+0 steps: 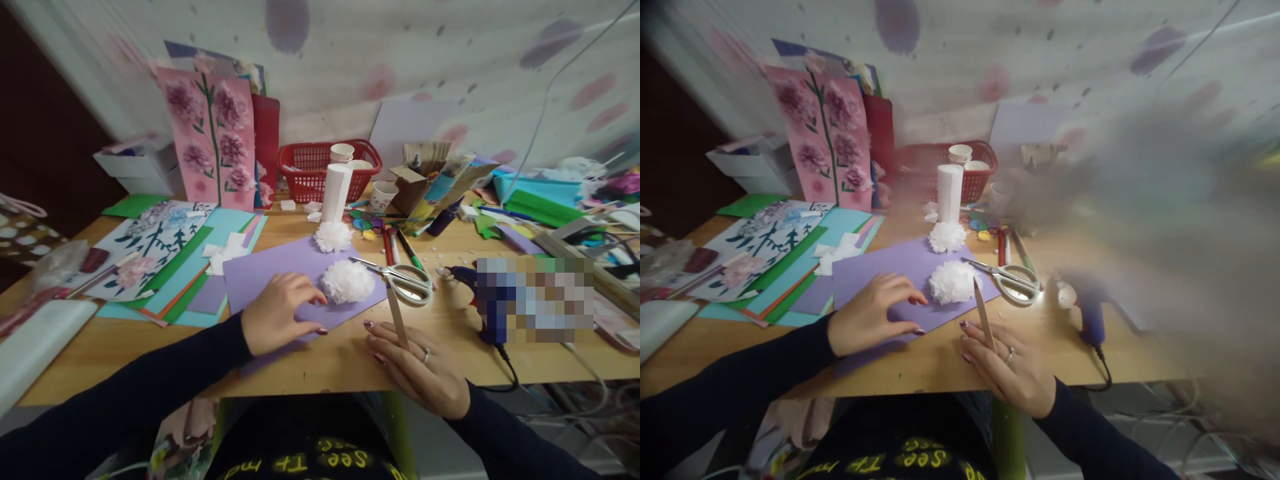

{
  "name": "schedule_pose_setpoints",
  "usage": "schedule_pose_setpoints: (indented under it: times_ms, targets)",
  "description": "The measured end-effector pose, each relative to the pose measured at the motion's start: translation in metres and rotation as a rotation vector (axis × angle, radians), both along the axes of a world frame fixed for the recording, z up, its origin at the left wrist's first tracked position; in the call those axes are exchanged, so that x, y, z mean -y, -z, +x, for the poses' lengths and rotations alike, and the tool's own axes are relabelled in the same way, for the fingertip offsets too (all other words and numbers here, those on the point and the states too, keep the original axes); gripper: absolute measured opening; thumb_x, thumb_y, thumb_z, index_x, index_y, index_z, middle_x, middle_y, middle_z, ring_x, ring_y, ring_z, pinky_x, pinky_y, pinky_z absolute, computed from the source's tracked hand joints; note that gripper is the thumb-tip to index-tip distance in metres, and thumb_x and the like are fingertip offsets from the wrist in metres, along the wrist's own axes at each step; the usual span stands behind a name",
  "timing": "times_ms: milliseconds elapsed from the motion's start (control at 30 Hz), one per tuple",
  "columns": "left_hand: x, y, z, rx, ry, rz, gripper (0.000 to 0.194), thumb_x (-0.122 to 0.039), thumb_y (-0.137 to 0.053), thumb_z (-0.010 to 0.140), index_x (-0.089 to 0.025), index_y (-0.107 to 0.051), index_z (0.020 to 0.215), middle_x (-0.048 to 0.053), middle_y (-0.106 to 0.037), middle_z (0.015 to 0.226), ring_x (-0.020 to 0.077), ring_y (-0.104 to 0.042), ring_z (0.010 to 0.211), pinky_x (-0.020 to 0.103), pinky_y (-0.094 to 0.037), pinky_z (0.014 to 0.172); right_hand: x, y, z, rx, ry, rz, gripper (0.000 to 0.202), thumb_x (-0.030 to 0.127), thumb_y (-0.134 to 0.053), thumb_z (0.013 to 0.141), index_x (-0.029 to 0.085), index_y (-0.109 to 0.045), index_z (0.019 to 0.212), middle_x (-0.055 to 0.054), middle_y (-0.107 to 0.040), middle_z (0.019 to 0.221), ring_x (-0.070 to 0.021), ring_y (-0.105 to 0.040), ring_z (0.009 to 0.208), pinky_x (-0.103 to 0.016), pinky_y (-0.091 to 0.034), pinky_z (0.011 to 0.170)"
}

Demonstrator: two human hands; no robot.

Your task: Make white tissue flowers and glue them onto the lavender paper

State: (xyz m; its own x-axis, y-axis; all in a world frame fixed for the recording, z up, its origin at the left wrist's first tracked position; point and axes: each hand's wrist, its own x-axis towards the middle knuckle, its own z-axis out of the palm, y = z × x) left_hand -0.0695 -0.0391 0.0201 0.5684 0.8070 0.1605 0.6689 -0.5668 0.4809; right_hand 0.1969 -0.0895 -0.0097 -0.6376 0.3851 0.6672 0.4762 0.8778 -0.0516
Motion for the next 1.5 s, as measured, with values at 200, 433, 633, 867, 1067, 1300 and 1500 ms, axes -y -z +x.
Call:
schedule_pose_setpoints:
  times_ms: [200, 433, 633, 867, 1067, 1300, 1500]
  targets:
    - [-0.009, 0.026, 0.018, 0.032, 0.032, -0.206, 0.02, -0.04, -0.077, 0.069, -0.023, -0.072, 0.078, 0.002, -0.06, 0.084, 0.0191, -0.056, 0.086, 0.036, -0.036, 0.083, -0.005, 0.0, 0.002, -0.038, 0.028, 0.035, 0.026, 0.008, -0.054, 0.085, 0.015, -0.061, 0.109, -0.01, -0.074, 0.095, -0.0188, -0.071, 0.088, -0.031, -0.06, 0.075]
    - [-0.007, 0.021, 0.015, 0.127, 0.046, -0.193, 0.016, -0.031, -0.063, 0.083, -0.018, -0.065, 0.074, 0.004, -0.062, 0.088, 0.0189, -0.056, 0.088, 0.037, -0.04, 0.085, -0.014, 0.007, 0.007, -0.039, 0.261, 0.027, 0.018, 0.011, -0.057, 0.087, 0.014, -0.061, 0.104, -0.011, -0.074, 0.093, -0.0185, -0.071, 0.079, -0.03, -0.059, 0.071]
    - [0.003, -0.007, 0.017, 0.602, -0.149, -0.372, 0.015, -0.032, -0.055, 0.086, -0.017, -0.055, 0.081, 0.005, -0.07, 0.083, 0.0157, -0.064, 0.071, 0.028, -0.049, 0.062, -0.01, -0.003, 0.002, -0.181, 0.282, -0.174, 0.016, 0.016, -0.055, 0.089, 0.018, -0.062, 0.103, -0.005, -0.074, 0.091, -0.0158, -0.071, 0.076, -0.026, -0.057, 0.068]
    - [-0.005, -0.022, 0.016, 0.258, 0.047, -0.312, 0.014, -0.03, -0.073, 0.072, -0.018, -0.07, 0.08, 0.003, -0.066, 0.079, 0.0141, -0.06, 0.073, 0.025, -0.046, 0.064, -0.014, -0.033, -0.014, -0.246, 0.209, -0.254, 0.019, 0.018, -0.055, 0.09, 0.019, -0.06, 0.109, -0.004, -0.074, 0.097, -0.0139, -0.071, 0.079, -0.024, -0.056, 0.072]
    - [-0.025, 0.016, 0.008, 0.098, 0.22, -0.371, 0.015, -0.033, -0.071, 0.074, -0.021, -0.073, 0.083, 0.001, -0.054, 0.078, 0.0119, -0.051, 0.07, 0.025, -0.042, 0.064, -0.015, -0.019, -0.009, -0.183, 0.222, -0.223, 0.018, 0.017, -0.053, 0.091, 0.019, -0.059, 0.108, -0.005, -0.074, 0.094, -0.0144, -0.071, 0.079, -0.025, -0.056, 0.07]
    - [-0.023, 0.019, 0.017, -0.009, 0.274, -0.181, 0.019, -0.031, -0.056, 0.087, -0.018, -0.067, 0.078, 0.004, -0.057, 0.082, 0.0184, -0.051, 0.084, 0.034, -0.04, 0.082, -0.016, -0.009, -0.007, -0.112, 0.16, -0.183, 0.017, 0.016, -0.052, 0.091, 0.016, -0.057, 0.107, -0.008, -0.074, 0.096, -0.0158, -0.071, 0.077, -0.026, -0.056, 0.065]
    - [-0.014, 0.007, 0.018, 0.336, 0.076, -0.355, 0.016, -0.03, -0.047, 0.09, -0.017, -0.056, 0.086, 0.006, -0.064, 0.09, 0.015, -0.057, 0.079, 0.031, -0.047, 0.076, -0.018, -0.017, -0.012, -0.171, 0.178, -0.277, 0.017, 0.018, -0.05, 0.092, 0.017, -0.061, 0.106, -0.005, -0.074, 0.087, -0.0128, -0.068, 0.068, -0.024, -0.053, 0.061]
